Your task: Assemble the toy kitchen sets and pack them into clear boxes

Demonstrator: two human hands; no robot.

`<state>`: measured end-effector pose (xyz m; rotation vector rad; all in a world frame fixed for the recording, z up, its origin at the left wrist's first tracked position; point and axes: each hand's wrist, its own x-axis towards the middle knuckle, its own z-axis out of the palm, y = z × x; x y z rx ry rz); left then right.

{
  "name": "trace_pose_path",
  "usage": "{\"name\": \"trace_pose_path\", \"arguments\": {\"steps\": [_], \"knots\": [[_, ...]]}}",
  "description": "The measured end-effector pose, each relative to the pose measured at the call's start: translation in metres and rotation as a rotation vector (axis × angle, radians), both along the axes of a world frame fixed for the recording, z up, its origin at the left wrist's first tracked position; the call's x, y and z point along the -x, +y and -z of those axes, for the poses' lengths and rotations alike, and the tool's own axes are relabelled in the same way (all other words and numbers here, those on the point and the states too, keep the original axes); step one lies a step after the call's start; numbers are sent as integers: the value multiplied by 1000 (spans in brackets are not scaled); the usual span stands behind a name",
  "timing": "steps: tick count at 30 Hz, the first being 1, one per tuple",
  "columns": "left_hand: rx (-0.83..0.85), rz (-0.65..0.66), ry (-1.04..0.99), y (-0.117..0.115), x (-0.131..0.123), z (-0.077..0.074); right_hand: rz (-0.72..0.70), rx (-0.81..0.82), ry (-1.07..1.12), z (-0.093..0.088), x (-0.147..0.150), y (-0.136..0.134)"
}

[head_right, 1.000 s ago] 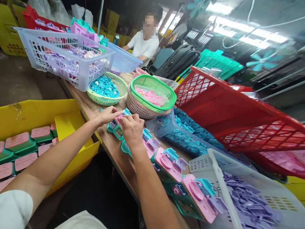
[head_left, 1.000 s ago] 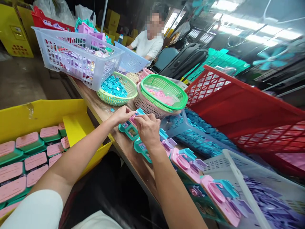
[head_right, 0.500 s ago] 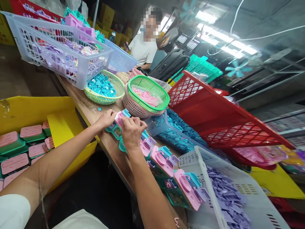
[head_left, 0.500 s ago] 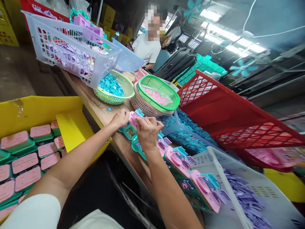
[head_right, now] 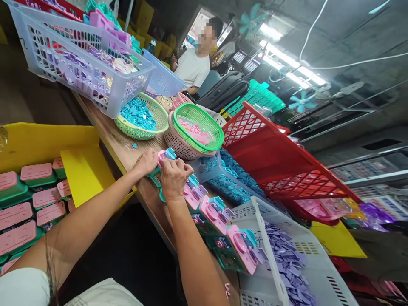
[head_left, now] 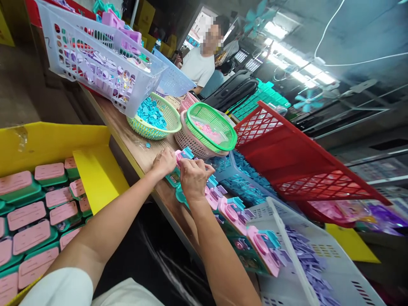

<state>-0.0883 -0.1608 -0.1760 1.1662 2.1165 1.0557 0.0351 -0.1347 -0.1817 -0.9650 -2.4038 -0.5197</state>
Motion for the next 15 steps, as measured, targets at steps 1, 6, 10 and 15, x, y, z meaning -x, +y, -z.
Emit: {"name": "trace_pose_path", "arguments": {"steps": [1,6,10,15], "knots": [[9,7,-5,1,0,1,0,11,-30,-2,0,-1],[32,29,-3,2,4,5,-28,119,-236,-20,5,-2],[36,11,48,-6,6,2,-57,205,-337,-37,10,-1],[47,-37,106,-20,4,-3,-189,305,-486,-61,11,-3]]}}
